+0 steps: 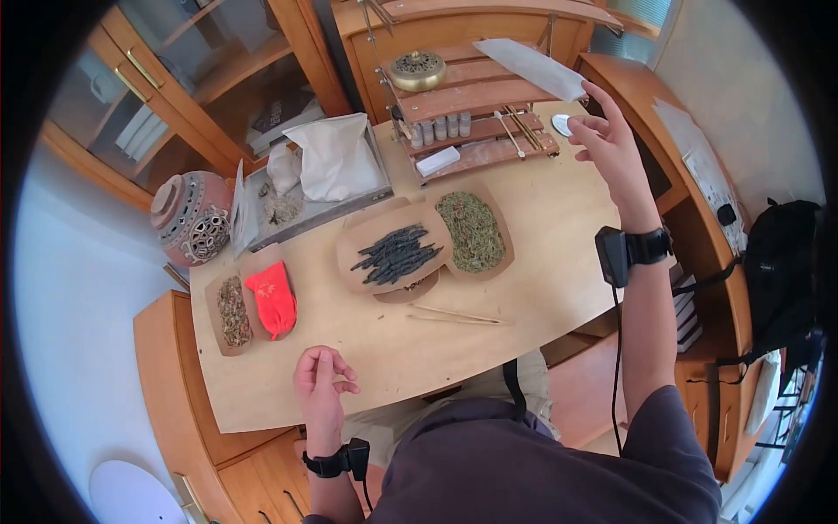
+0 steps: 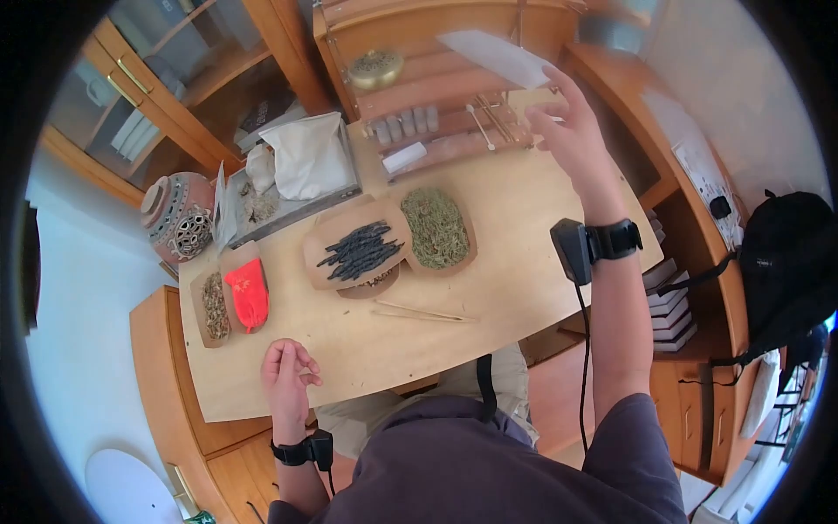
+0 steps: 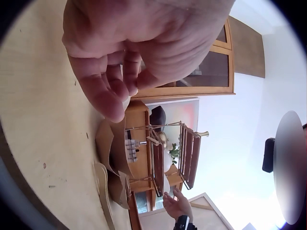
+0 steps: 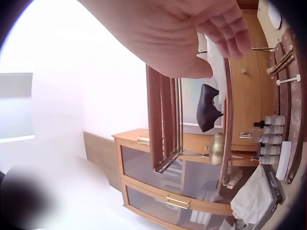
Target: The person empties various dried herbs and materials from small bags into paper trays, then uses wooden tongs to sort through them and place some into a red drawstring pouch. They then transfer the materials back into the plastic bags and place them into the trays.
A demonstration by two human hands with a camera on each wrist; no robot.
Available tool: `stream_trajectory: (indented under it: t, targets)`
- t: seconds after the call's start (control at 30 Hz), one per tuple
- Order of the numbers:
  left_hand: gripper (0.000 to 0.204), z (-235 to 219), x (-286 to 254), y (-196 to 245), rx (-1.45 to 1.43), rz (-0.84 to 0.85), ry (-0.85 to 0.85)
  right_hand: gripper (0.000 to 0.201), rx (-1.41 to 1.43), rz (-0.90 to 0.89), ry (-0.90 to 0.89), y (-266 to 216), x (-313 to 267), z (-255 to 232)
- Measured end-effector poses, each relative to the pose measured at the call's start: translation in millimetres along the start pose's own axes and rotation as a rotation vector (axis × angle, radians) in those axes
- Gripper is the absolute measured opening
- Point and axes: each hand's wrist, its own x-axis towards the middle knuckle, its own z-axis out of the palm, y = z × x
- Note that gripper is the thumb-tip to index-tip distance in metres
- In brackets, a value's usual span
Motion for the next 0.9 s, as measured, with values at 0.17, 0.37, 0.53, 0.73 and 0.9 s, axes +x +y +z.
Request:
stream_trajectory:
  t: [0.17, 0.37, 0.53, 0.73, 0.9]
  targets:
    - [0.016, -7, -7, -7, -0.007, -0.005, 0.038, 0.056, -0.035, -0.024, -0.006, 16, 31, 6]
    - [0.017, -10, -9, -7, 0.017, -0.003, 0.048, 0.031, 0.002, -0.294, 0.227, 15, -16, 11]
    - [0.024, -5, -12, -3, 0.041, -0.021, -0.097, 0.019, 0.381, -0.193, 0.12, 5, -125, 18]
    - [0.064, 18, -6, 0, -0.332, -0.101, -0.24, 0.012, 0.438, -0.048, -0.31, -2, -205, 61]
    - [0.074, 34, -12, 10, -0.478, -0.044, 0.032, 0.013, 0.161, -0.139, -0.48, -4, -222, 87]
